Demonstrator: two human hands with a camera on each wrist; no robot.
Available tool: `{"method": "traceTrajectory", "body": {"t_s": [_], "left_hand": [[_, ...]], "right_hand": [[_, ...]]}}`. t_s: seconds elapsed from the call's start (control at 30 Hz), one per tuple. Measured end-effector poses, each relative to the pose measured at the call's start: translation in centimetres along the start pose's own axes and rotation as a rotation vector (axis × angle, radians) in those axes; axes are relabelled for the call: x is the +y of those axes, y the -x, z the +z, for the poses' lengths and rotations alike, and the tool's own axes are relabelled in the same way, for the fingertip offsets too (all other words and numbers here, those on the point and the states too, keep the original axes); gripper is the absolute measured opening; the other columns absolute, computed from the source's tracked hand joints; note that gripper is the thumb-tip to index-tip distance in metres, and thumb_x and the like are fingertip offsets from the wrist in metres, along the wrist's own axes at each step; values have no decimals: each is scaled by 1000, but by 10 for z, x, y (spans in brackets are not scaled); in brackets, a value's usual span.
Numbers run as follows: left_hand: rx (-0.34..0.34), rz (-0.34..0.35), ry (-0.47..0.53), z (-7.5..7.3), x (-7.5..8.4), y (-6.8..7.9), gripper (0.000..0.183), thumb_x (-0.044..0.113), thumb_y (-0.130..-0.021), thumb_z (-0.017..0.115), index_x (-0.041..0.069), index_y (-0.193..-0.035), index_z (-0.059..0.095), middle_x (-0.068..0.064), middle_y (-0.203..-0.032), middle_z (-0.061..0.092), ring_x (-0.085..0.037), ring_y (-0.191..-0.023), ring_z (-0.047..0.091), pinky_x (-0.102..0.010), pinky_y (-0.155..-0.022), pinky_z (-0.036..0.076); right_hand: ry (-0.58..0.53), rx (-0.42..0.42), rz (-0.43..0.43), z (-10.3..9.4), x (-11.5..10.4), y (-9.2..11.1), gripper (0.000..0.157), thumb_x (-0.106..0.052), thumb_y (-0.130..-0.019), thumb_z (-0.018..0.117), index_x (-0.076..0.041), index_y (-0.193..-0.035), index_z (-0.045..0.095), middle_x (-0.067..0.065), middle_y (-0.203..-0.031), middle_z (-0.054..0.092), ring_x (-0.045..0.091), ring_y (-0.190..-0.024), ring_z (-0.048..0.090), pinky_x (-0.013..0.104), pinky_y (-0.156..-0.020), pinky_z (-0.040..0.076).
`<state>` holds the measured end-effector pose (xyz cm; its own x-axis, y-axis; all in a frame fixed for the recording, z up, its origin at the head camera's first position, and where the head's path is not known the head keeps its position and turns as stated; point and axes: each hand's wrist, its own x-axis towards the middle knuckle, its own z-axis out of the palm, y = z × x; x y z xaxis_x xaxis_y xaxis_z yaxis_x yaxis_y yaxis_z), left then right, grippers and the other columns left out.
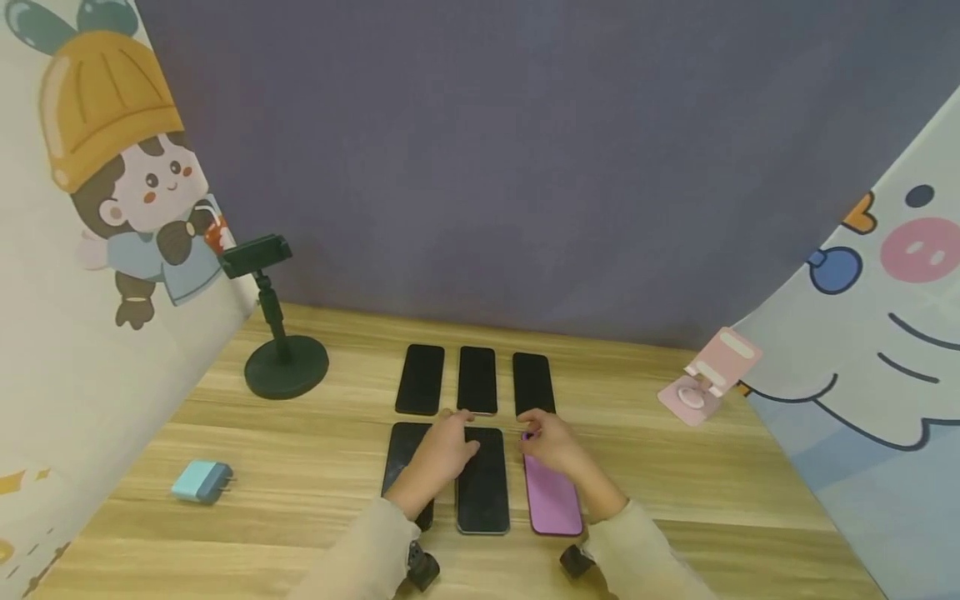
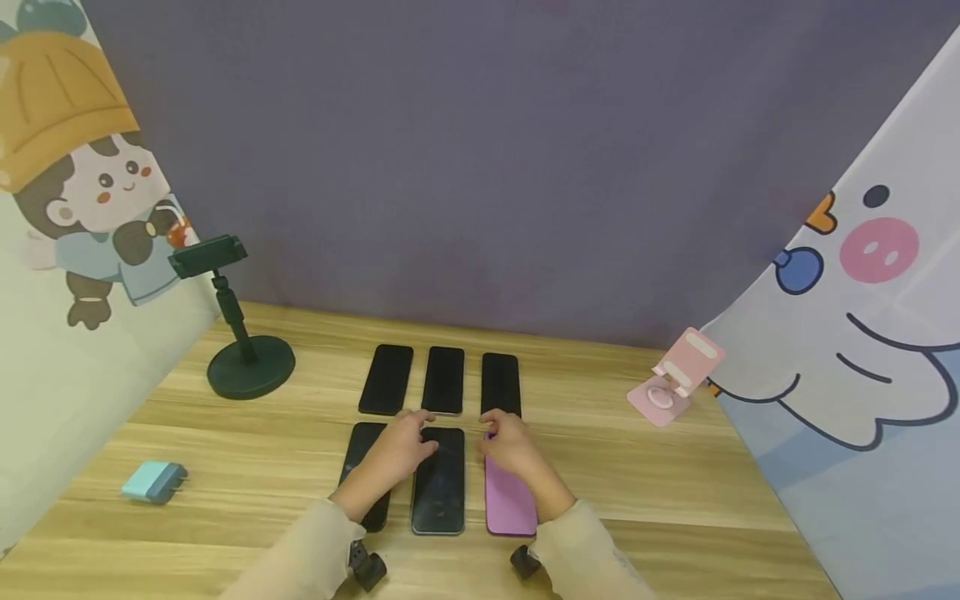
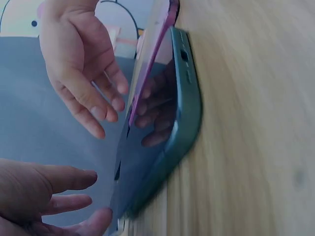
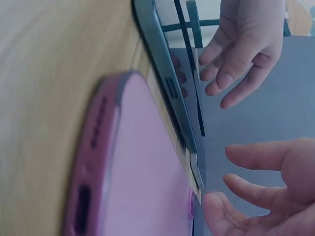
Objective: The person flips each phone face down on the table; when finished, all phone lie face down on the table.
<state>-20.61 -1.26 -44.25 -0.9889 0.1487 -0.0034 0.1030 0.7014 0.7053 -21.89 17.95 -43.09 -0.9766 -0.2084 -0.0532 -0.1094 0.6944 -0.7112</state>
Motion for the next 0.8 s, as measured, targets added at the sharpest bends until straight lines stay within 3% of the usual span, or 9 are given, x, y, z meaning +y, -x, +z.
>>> {"method": "traceTrajectory", "body": {"t_s": [0.27, 0.43, 0.57, 0.8], "left_hand": [[-27, 28, -60, -7, -13, 0, 40, 3, -83, 76, -6, -119, 62, -26, -113, 62, -37, -96, 64, -45, -77, 54], [-58, 55, -68, -5, -19, -4, 34, 2, -80, 78, -5, -110, 64, -17, -95, 66, -24, -79, 63, -39, -68, 53], [-72, 51, -56, -3, -21, -7, 33, 1, -79, 79, -4, -108, 65, -10, -85, 63, -22, -75, 60, -37, -66, 52], [-76, 38, -23, -2, -22, -7, 33, 0, -79, 78, -5, -109, 66, -13, -88, 64, -26, -81, 63, -39, -69, 53]], "right_hand": [[14, -83, 8, 18, -10, -3, 43, -6, -81, 76, 1, -120, 60, 7, -92, 61, 16, -70, 61, 32, -62, 53], [16, -113, 50, 30, -13, -7, 43, -6, -81, 77, -1, -120, 58, 6, -85, 57, 14, -60, 59, 28, -53, 50], [48, -107, 59, 35, -14, -10, 45, -8, -79, 80, -3, -119, 58, 7, -88, 60, 17, -67, 59, 30, -58, 50], [80, -79, 55, 38, -13, -11, 48, -9, -76, 83, -4, -117, 59, 11, -93, 66, 23, -83, 61, 39, -71, 51]]}}
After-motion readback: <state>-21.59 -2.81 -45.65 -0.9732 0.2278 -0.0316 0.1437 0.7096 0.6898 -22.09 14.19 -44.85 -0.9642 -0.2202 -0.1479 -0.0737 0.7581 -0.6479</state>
